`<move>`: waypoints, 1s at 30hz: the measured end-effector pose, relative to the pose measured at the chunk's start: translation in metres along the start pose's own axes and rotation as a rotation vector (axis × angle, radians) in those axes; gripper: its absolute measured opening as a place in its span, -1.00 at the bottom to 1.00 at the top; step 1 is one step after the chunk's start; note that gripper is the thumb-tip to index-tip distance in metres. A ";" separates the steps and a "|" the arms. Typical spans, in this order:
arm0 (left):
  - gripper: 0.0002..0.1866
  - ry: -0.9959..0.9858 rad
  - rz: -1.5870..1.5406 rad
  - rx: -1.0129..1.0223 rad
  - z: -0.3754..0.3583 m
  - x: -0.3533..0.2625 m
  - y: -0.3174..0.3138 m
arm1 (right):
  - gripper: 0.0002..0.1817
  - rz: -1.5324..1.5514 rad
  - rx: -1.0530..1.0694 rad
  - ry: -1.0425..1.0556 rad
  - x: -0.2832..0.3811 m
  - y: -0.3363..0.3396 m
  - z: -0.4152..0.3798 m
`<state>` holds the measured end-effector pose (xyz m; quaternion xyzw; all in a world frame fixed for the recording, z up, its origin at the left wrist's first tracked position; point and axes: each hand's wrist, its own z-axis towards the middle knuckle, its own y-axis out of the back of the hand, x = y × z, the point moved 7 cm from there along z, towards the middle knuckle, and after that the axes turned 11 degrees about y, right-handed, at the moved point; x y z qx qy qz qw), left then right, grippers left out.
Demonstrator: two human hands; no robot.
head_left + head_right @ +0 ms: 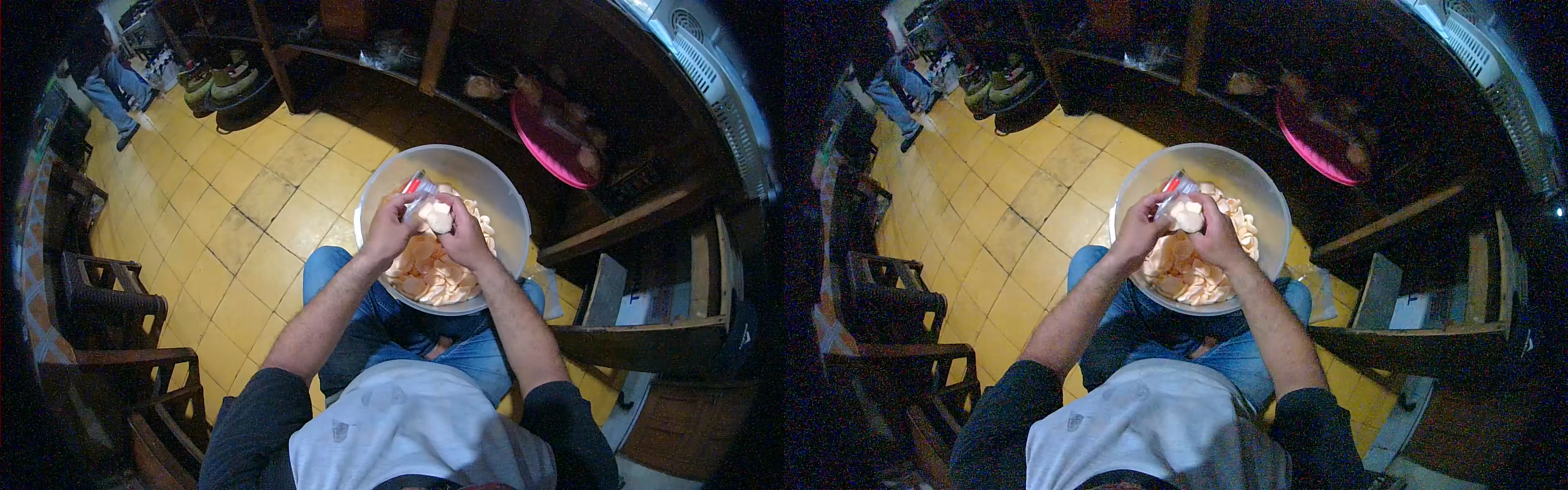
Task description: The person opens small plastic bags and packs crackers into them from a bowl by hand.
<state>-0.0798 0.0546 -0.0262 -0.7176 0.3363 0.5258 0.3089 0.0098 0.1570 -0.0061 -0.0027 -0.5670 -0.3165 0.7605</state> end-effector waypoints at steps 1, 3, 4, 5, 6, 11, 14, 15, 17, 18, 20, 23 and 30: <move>-0.54 0.042 -0.102 -0.025 0.001 0.003 0.004 | -0.67 0.215 -0.026 0.043 0.001 -0.003 0.000; -0.57 0.083 -0.204 -0.050 0.004 0.008 0.009 | -0.65 0.167 -0.009 0.067 0.006 -0.002 -0.002; -0.59 0.109 -0.164 -0.043 0.006 0.012 0.010 | -0.63 0.119 0.007 0.091 0.013 -0.001 -0.002; -0.61 0.135 -0.124 -0.035 0.008 0.016 0.010 | -0.63 0.119 0.007 0.091 0.017 0.000 -0.002; -0.61 0.135 -0.124 -0.035 0.007 0.013 0.010 | -0.61 0.050 0.037 0.001 0.015 0.001 -0.004; -0.60 0.208 -0.345 0.170 -0.007 0.000 -0.007 | -0.60 -0.070 0.082 -0.012 0.006 0.001 -0.007; -0.61 0.150 -0.178 0.153 -0.011 -0.005 -0.010 | -0.64 -0.174 0.055 0.281 0.019 0.000 -0.005; -0.61 0.150 -0.178 0.153 -0.012 -0.007 -0.010 | -0.64 -0.083 0.023 0.228 0.020 -0.001 -0.005; -0.66 0.192 -0.166 0.133 -0.013 -0.005 -0.009 | -0.63 0.007 -0.009 0.174 0.022 0.000 -0.007; -0.66 0.192 -0.166 0.133 -0.012 -0.003 -0.008 | -0.64 0.027 0.030 0.134 0.020 0.000 -0.009; -0.69 0.214 -0.244 0.128 -0.009 0.002 -0.005 | -0.65 0.049 0.071 0.096 0.017 0.000 -0.009; -0.72 0.230 -0.221 0.084 -0.008 -0.001 -0.003 | -0.69 -0.091 0.035 0.162 0.023 0.006 -0.005; -0.66 0.224 -0.163 0.117 -0.008 0.003 -0.006 | -0.75 -0.066 -0.007 0.042 -0.002 0.012 -0.002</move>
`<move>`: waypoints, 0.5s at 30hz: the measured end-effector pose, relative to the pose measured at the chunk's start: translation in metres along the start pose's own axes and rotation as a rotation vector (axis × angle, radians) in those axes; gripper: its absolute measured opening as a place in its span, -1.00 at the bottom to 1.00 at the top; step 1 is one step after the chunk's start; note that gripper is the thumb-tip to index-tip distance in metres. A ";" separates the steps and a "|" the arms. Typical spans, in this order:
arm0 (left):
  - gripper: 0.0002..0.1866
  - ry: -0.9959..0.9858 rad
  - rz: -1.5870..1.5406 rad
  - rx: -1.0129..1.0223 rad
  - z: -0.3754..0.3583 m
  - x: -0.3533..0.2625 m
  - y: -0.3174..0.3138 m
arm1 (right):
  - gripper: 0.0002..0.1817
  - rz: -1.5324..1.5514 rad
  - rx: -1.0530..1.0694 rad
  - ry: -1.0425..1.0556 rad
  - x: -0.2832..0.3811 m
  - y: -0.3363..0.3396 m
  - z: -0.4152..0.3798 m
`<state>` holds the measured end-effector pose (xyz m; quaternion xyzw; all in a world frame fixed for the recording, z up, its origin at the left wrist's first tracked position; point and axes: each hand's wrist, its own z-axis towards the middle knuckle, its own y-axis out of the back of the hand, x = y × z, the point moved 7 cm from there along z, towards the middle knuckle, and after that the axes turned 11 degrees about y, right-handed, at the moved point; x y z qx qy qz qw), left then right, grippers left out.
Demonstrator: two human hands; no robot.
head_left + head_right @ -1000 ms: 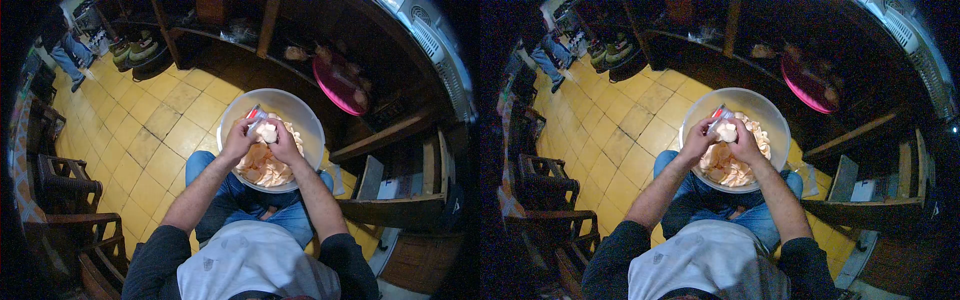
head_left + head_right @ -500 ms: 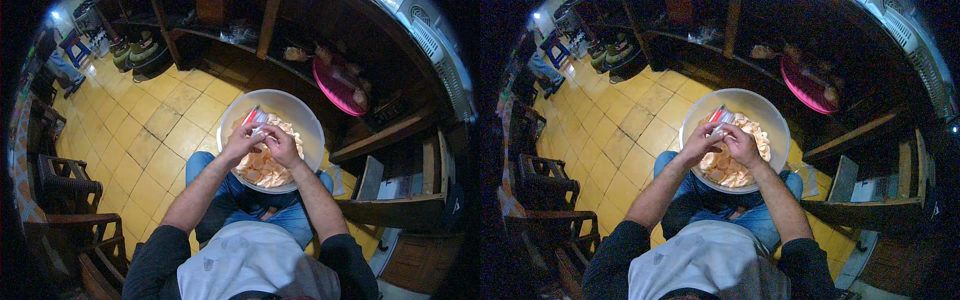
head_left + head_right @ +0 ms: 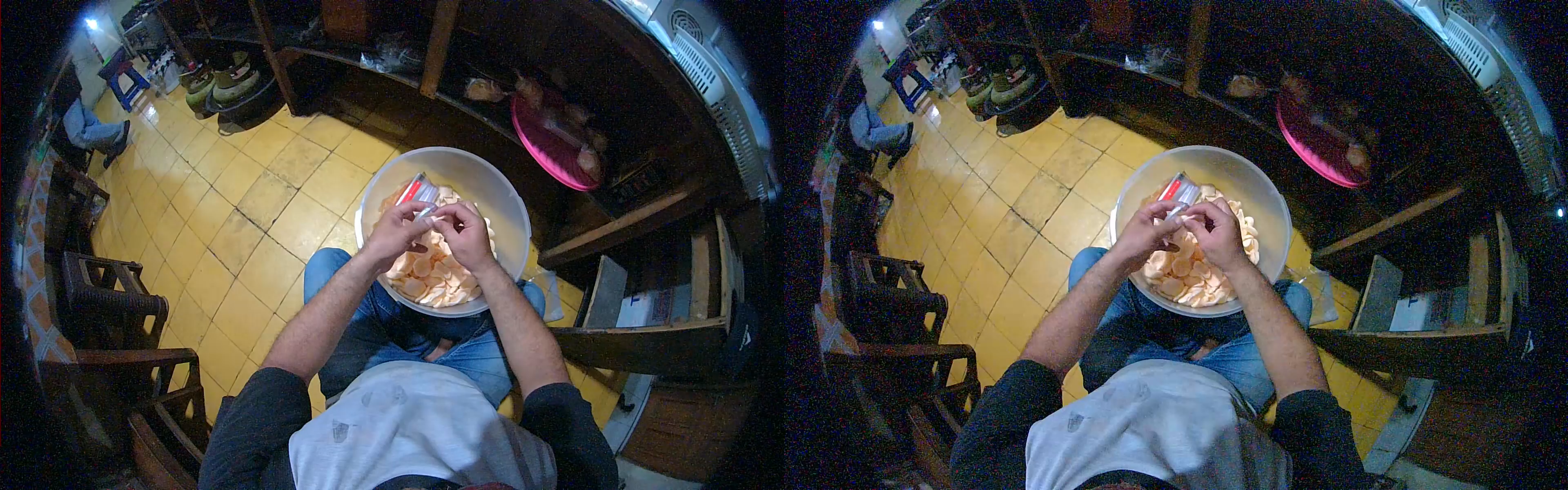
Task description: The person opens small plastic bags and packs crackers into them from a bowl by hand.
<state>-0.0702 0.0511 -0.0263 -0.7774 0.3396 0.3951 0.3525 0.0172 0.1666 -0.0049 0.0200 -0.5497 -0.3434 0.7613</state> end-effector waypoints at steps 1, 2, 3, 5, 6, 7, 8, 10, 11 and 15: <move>-0.64 0.001 -0.001 0.021 0.001 0.002 -0.001 | -0.74 -0.056 -0.003 0.059 0.003 -0.001 0.001; -0.62 0.002 -0.003 0.043 0.001 0.004 -0.002 | -0.73 -0.111 -0.006 0.117 0.006 -0.002 0.002; -0.62 0.002 -0.002 0.042 -0.001 0.001 -0.004 | -0.73 -0.111 -0.006 0.117 0.005 -0.005 0.001; -0.62 -0.022 0.036 0.054 -0.007 -0.006 -0.010 | -0.67 0.192 -0.133 0.008 -0.005 -0.006 -0.001; -0.62 -0.022 0.036 0.055 -0.005 -0.004 -0.010 | -0.67 0.192 -0.133 0.009 -0.004 -0.005 -0.002; -0.64 -0.053 0.109 0.043 -0.003 -0.003 -0.011 | -0.65 0.086 -0.142 -0.058 -0.006 -0.001 -0.003; -0.65 -0.084 0.183 0.031 -0.002 -0.003 -0.012 | -0.62 -0.019 -0.151 -0.124 -0.009 0.003 -0.004; -0.68 -0.192 0.317 0.027 -0.009 -0.009 -0.019 | -0.60 -0.128 -0.153 -0.022 -0.007 0.002 -0.003; -0.71 -0.300 0.450 0.022 -0.014 -0.015 -0.024 | -0.58 -0.236 -0.154 0.078 -0.003 0.002 -0.002; -0.77 -0.610 0.563 -0.103 -0.008 -0.014 -0.021 | -0.60 -0.246 -0.075 -0.079 -0.010 0.002 -0.004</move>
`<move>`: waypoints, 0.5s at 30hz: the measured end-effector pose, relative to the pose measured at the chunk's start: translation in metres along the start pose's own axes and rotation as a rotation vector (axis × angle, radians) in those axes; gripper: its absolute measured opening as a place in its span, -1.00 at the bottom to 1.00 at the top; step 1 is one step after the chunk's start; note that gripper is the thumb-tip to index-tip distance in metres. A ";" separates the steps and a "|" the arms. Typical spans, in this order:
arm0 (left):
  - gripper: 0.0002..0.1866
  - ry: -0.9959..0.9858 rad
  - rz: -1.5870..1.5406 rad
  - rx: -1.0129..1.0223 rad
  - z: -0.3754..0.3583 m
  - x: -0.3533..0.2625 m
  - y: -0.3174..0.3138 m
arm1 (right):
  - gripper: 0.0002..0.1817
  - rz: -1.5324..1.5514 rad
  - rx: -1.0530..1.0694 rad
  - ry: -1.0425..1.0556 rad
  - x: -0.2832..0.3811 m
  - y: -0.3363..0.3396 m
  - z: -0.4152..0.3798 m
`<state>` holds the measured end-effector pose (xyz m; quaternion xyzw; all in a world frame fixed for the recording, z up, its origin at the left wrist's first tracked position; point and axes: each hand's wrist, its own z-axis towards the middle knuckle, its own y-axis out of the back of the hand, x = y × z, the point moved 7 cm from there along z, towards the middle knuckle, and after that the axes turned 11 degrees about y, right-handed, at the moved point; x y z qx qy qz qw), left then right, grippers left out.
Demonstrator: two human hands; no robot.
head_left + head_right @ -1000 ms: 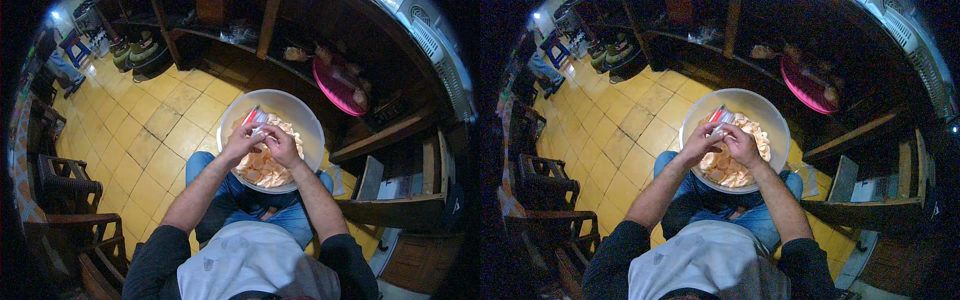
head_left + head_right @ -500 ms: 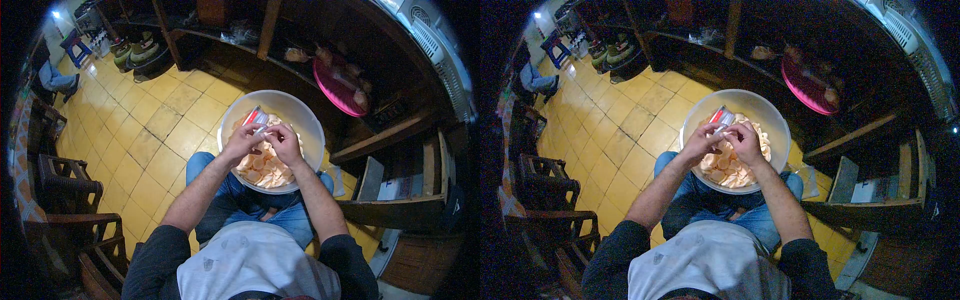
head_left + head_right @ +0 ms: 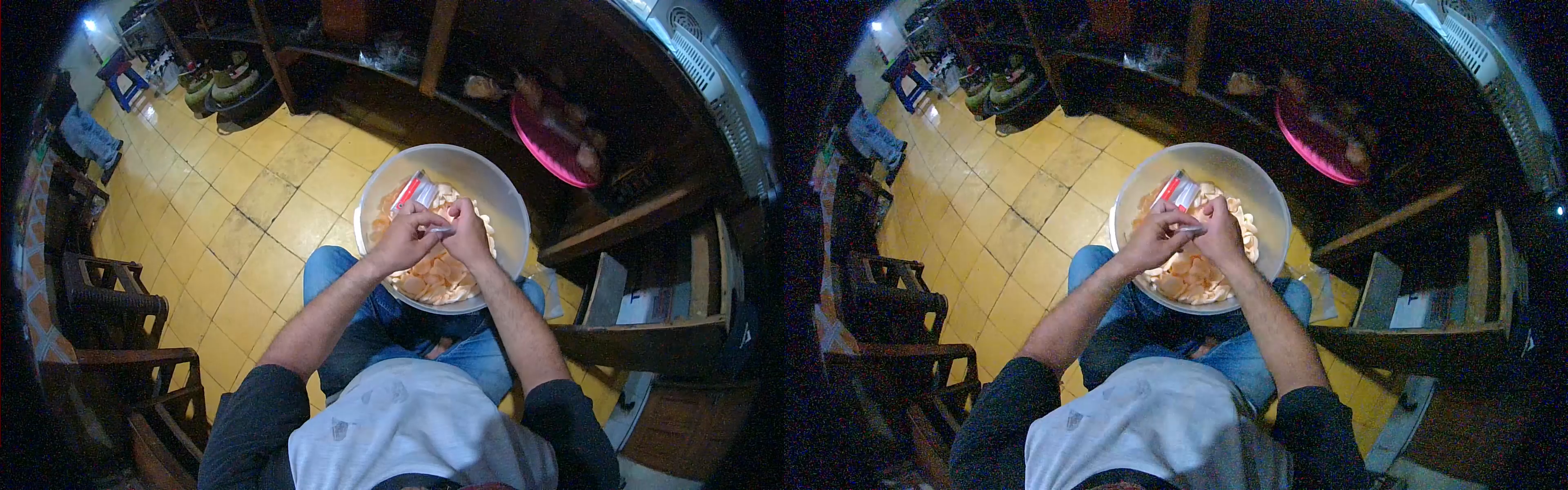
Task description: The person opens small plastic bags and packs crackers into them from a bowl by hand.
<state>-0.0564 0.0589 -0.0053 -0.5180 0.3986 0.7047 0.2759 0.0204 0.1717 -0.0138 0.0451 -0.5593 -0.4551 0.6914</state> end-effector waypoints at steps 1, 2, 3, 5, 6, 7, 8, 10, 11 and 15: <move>-0.77 0.002 -0.001 0.002 0.001 0.000 0.000 | -0.59 -0.134 0.026 -0.032 0.003 0.004 0.000; -0.81 0.115 -0.033 0.051 0.004 0.008 -0.001 | -0.59 -0.268 0.052 -0.063 0.003 0.007 0.001; -0.84 0.229 -0.064 0.100 0.005 0.015 -0.003 | -0.59 -0.269 0.052 -0.065 0.000 0.006 0.002; -0.86 0.293 -0.251 0.001 0.005 0.016 0.005 | -0.60 0.051 0.134 -0.031 -0.006 -0.008 0.002; -0.85 0.354 -0.437 -0.102 0.004 0.021 0.013 | -0.60 0.051 0.134 -0.032 -0.006 -0.010 0.002; -0.81 0.412 -0.498 -0.120 0.004 0.025 0.018 | -0.64 0.276 0.064 -0.077 -0.008 -0.012 0.002; -0.81 0.411 -0.498 -0.121 0.006 0.024 0.020 | -0.68 0.501 -0.007 -0.122 -0.010 -0.013 0.003; -0.81 0.464 -0.915 -0.355 0.001 0.025 0.037 | -0.78 0.543 -0.063 -0.176 -0.016 -0.007 0.004; -0.80 0.409 -0.992 -0.361 0.003 0.029 0.041 | -0.81 0.284 0.099 -0.155 -0.018 -0.009 0.003; -0.79 0.392 -1.138 -0.332 -0.001 0.020 0.045 | -0.84 -0.317 0.771 -0.043 -0.031 -0.044 -0.033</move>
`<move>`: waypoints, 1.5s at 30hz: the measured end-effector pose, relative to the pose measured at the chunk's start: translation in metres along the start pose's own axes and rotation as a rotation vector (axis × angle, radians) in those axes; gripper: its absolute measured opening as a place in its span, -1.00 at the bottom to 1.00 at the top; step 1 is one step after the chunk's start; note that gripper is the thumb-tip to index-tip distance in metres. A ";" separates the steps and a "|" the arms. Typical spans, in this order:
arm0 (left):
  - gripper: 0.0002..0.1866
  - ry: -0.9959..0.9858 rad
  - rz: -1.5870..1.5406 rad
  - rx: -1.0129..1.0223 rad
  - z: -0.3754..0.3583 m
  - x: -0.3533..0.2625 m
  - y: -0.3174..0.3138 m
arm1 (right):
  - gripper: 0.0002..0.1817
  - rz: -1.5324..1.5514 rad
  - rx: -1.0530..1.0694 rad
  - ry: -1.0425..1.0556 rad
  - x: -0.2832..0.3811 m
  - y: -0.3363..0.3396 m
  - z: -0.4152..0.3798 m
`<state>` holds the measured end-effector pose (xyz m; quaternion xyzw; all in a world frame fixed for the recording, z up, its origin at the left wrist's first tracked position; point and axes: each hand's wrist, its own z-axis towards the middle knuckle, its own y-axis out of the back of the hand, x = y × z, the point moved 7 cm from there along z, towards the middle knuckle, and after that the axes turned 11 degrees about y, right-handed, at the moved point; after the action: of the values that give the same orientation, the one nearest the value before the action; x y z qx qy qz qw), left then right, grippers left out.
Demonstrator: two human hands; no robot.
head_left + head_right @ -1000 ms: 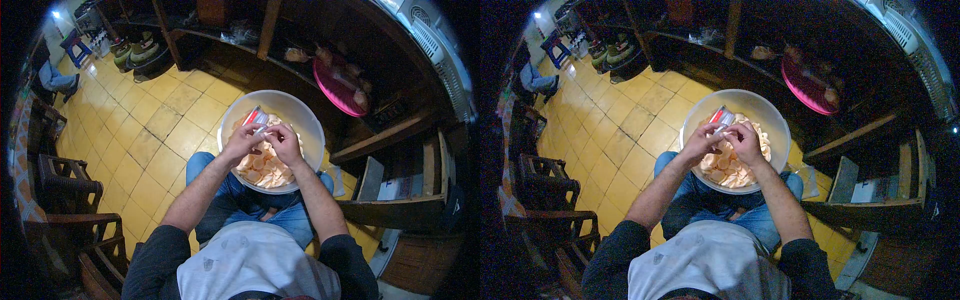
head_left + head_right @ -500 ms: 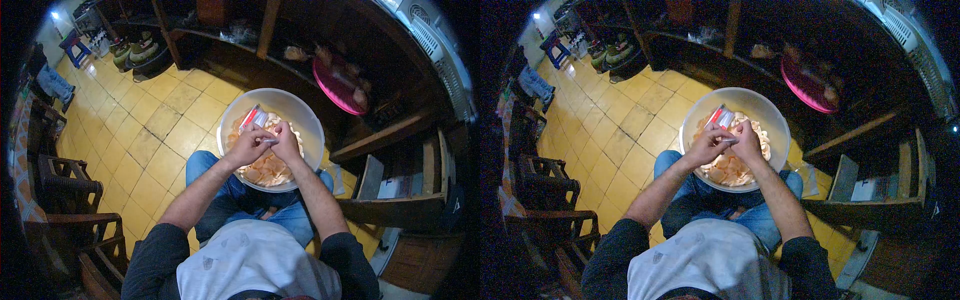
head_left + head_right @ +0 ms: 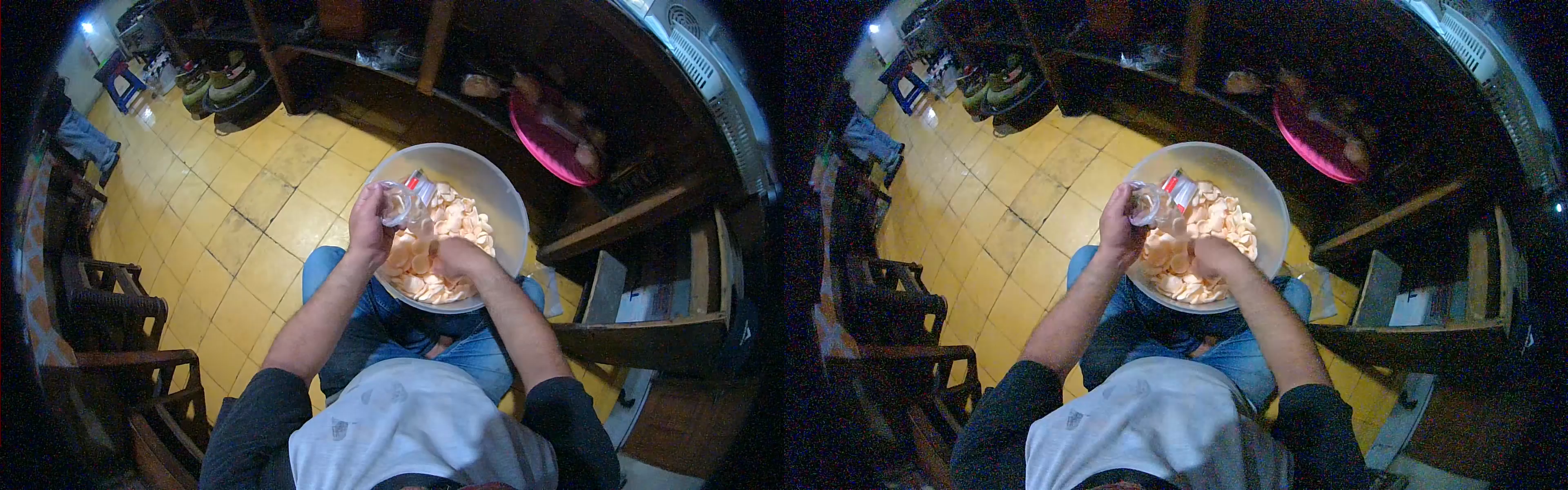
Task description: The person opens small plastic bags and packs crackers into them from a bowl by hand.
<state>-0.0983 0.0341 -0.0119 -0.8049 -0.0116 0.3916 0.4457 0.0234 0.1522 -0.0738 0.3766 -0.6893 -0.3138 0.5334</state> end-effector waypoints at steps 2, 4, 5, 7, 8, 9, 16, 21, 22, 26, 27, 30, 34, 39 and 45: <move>-0.79 0.029 -0.023 0.017 0.002 0.003 0.004 | -0.83 -0.174 0.294 0.062 0.000 -0.026 -0.002; -0.79 0.054 -0.049 0.033 0.005 0.008 0.008 | -0.81 -0.163 0.254 0.034 0.001 -0.025 0.003; -0.79 0.032 -0.006 0.040 0.005 0.009 0.008 | -0.81 -0.166 0.255 0.036 0.000 -0.024 0.003; -0.78 0.007 0.039 0.047 0.006 0.009 0.006 | -0.79 0.012 0.016 0.025 0.011 0.008 0.002; -0.78 0.024 0.138 -0.007 0.006 0.011 0.007 | -0.84 0.070 -0.129 0.097 0.011 0.019 0.002; -0.76 0.040 0.238 -0.059 0.007 0.013 0.009 | -0.84 0.070 -0.130 0.097 0.015 0.025 0.001; -0.70 0.192 0.548 0.113 0.007 0.032 -0.005 | -0.89 0.887 -0.692 0.124 0.011 0.061 -0.005; -0.67 0.183 0.793 0.191 -0.002 0.039 -0.017 | -0.84 0.472 -0.787 0.132 0.012 0.062 -0.007; -0.67 0.153 0.756 0.172 -0.002 0.036 -0.016 | -0.82 0.446 -0.792 0.231 0.020 0.062 -0.007; -0.70 0.124 0.584 0.048 0.000 0.029 -0.006 | -0.80 0.583 -0.873 0.234 0.035 0.073 -0.017; -0.70 0.124 0.584 0.047 0.000 0.028 -0.005 | -0.80 0.583 -0.872 0.235 0.033 0.073 -0.016; -0.73 0.187 0.647 0.078 0.002 0.032 -0.005 | -0.78 0.676 -0.859 0.305 0.024 0.067 -0.013; -0.75 0.182 0.755 0.203 -0.001 0.038 -0.012 | -0.75 0.533 -0.777 0.195 0.021 0.060 -0.008; -0.76 -0.018 0.984 0.328 -0.008 0.038 -0.029 | -0.77 0.434 -0.752 0.082 0.013 0.060 -0.007; -0.73 -0.204 1.338 0.169 -0.030 0.017 -0.053 | -0.82 0.244 -0.688 -0.094 0.016 0.068 -0.015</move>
<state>-0.0500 0.0511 0.0249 -0.5605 0.4772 0.6563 0.1657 0.0233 0.1731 -0.0054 0.0754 -0.6072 -0.4781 0.6301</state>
